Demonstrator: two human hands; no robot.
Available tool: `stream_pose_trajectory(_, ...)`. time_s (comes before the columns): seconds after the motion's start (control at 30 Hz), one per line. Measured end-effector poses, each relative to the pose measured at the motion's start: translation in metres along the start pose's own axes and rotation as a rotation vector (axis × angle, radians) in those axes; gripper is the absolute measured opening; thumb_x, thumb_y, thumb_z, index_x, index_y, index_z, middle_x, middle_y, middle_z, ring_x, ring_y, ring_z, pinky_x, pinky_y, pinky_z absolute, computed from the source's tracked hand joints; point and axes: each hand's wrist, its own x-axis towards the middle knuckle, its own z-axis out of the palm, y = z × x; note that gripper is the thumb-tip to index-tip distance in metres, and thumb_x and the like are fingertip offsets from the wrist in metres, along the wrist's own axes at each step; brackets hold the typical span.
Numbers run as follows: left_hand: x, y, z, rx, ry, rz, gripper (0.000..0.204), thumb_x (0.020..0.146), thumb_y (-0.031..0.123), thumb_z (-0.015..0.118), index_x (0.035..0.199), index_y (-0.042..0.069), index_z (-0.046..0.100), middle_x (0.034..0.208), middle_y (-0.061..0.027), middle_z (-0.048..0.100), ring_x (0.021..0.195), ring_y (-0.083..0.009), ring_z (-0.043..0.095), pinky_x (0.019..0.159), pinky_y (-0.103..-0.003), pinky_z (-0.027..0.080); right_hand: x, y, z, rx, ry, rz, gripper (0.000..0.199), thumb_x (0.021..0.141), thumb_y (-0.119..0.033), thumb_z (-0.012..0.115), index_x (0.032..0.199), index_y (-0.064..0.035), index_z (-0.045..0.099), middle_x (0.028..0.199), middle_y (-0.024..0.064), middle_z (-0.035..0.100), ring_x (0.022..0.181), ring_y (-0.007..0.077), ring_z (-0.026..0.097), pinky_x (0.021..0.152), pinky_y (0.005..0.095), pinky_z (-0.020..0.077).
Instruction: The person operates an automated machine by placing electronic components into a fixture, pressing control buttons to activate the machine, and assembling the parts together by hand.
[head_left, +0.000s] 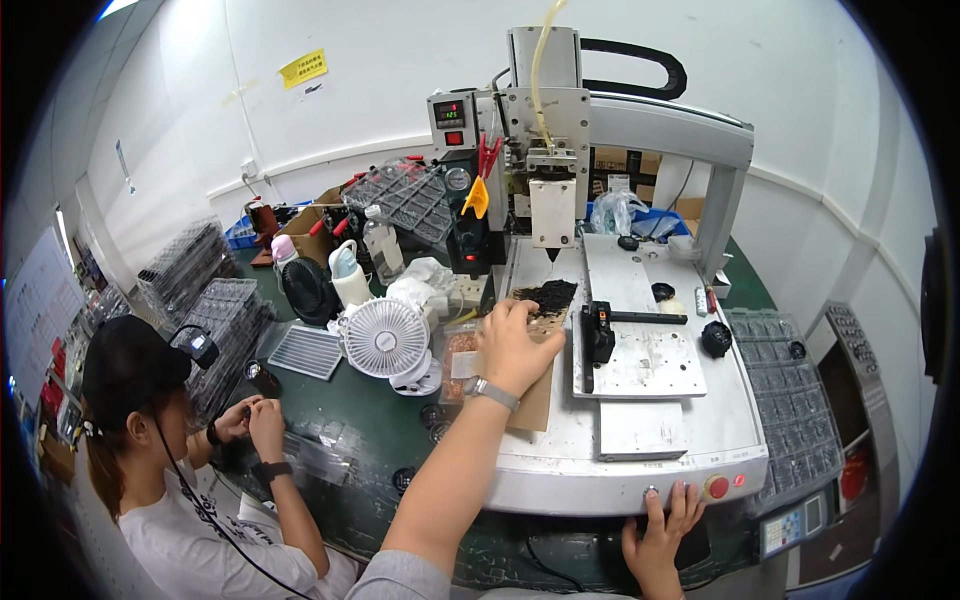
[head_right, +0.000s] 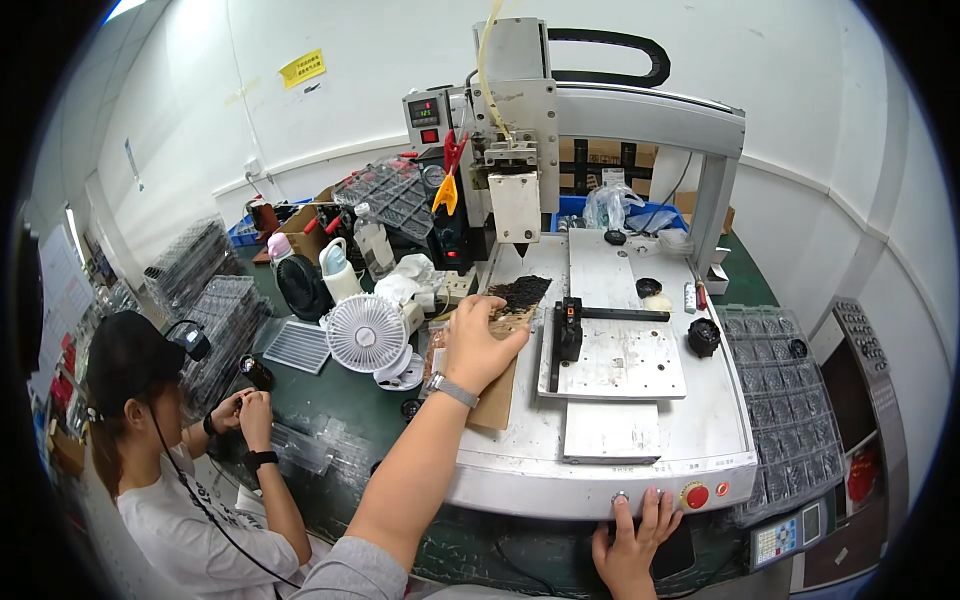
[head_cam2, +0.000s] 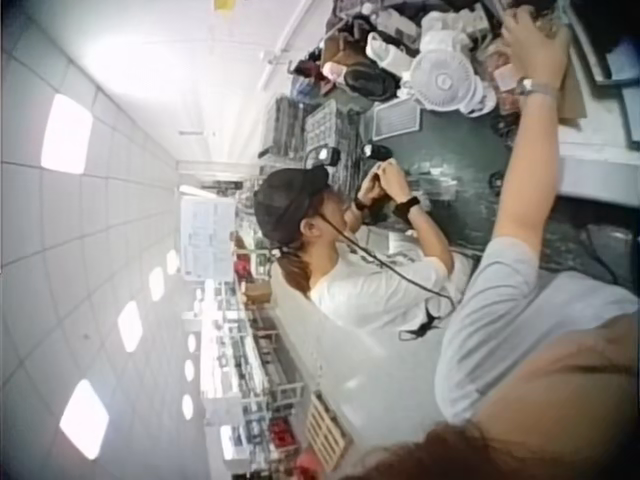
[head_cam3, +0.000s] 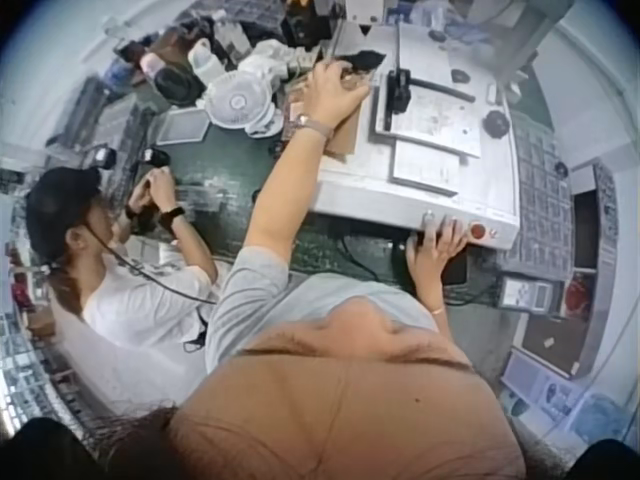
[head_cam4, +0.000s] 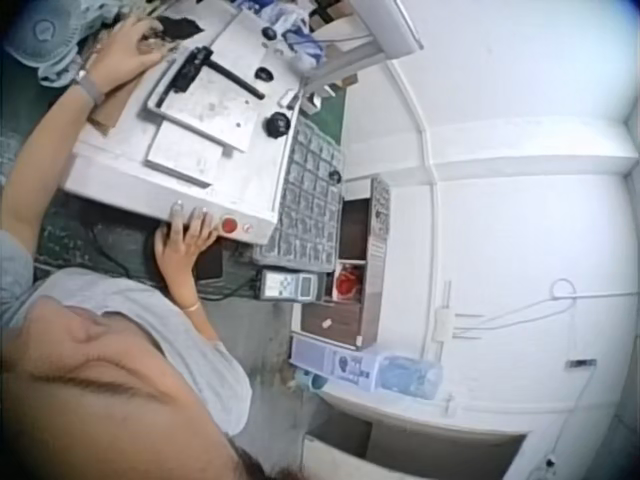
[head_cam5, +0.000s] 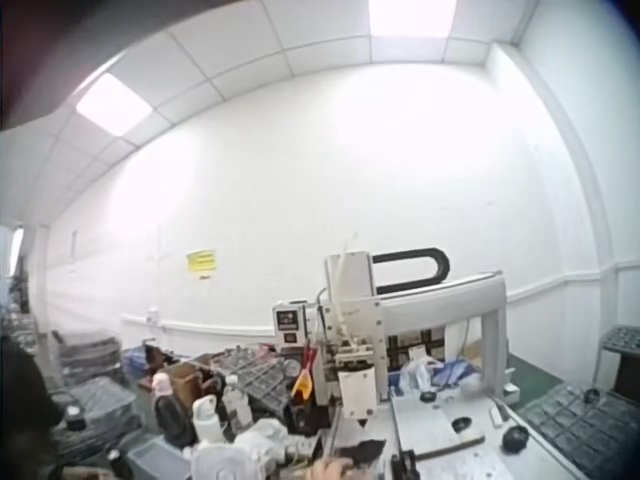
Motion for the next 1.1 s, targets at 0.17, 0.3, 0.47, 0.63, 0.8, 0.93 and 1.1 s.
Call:
stream_pose_trajectory(0.17,0.000,0.004,0.001,-0.033,-0.011,-0.013,0.048,0.073,0.037,0.076,0.109,0.008,0.065,0.121,-0.0134,0.055,0.118,-0.0325,0.050,0.101,-0.045,0.039,0.000,0.000,0.002,0.000,0.013,0.015,0.065,0.074,-0.015,0.068,0.136,-0.0156,0.046,0.150,0.0247,0.028,0.142,0.0491,0.017,0.112,0.0660,0.0046)
stream_pose_trajectory(0.3,0.001,0.004,0.000,-0.072,-0.012,-0.031,0.047,0.073,0.037,0.076,0.108,0.008,0.065,0.121,-0.0134,0.055,0.118,-0.0323,0.050,0.101,-0.045,0.039,0.001,0.000,0.002,-0.001,0.015,0.022,0.064,0.074,-0.015,0.068,0.135,-0.0157,0.047,0.150,0.0245,0.028,0.142,0.0484,0.017,0.112,0.0656,0.0039)
stream_pose_trajectory(0.47,0.003,0.001,0.002,-0.122,0.039,-0.018,0.047,0.073,0.037,0.077,0.106,0.006,0.066,0.116,-0.0140,0.058,0.112,-0.0335,0.055,0.098,-0.043,0.043,0.000,0.006,0.007,-0.013,0.066,-0.011,0.063,0.073,-0.013,0.066,0.134,-0.0179,0.049,0.148,0.0234,0.031,0.142,0.0470,0.018,0.112,0.0647,0.0056)
stream_pose_trajectory(0.63,0.004,-0.003,0.002,-0.189,0.058,0.005,0.045,0.073,0.034,0.078,0.103,0.003,0.066,0.113,-0.0155,0.059,0.105,-0.0326,0.058,0.093,-0.040,0.047,0.005,0.011,-0.019,0.010,0.087,-0.019,0.056,0.072,-0.010,0.064,0.128,-0.0168,0.056,0.144,0.0256,0.033,0.140,0.0450,0.022,0.111,0.0629,0.0119)
stream_pose_trajectory(0.8,0.007,-0.006,-0.002,-0.318,-0.004,-0.075,0.046,0.072,0.038,0.077,0.105,0.007,0.066,0.117,-0.0117,0.059,0.111,-0.0307,0.056,0.096,-0.045,0.044,0.009,0.057,-0.039,-0.193,0.198,0.297,0.062,0.071,-0.001,0.051,0.133,0.0062,0.050,0.144,0.0283,0.037,0.133,0.0460,0.035,0.109,0.0581,0.0227)
stream_pose_trajectory(0.93,0.007,-0.008,-0.001,-0.340,0.109,-0.069,0.044,0.072,0.031,0.080,0.103,0.003,0.065,0.109,-0.0128,0.059,0.100,-0.0280,0.059,0.089,-0.038,0.049,0.001,0.074,-0.043,-0.196,0.113,0.244,0.063,0.072,0.001,0.050,0.134,0.0075,0.048,0.141,0.0266,0.043,0.131,0.0443,0.039,0.109,0.0558,0.0255)
stream_pose_trajectory(1.1,0.007,-0.001,-0.007,-0.247,0.200,-0.051,0.045,0.072,0.030,0.080,0.104,0.002,0.064,0.110,-0.0146,0.057,0.098,-0.0282,0.059,0.089,-0.039,0.048,0.012,0.087,-0.068,-0.014,0.143,0.296,0.043,0.073,0.003,0.052,0.115,0.0039,0.060,0.132,0.0258,0.048,0.129,0.0447,0.041,0.109,0.0547,0.0272)
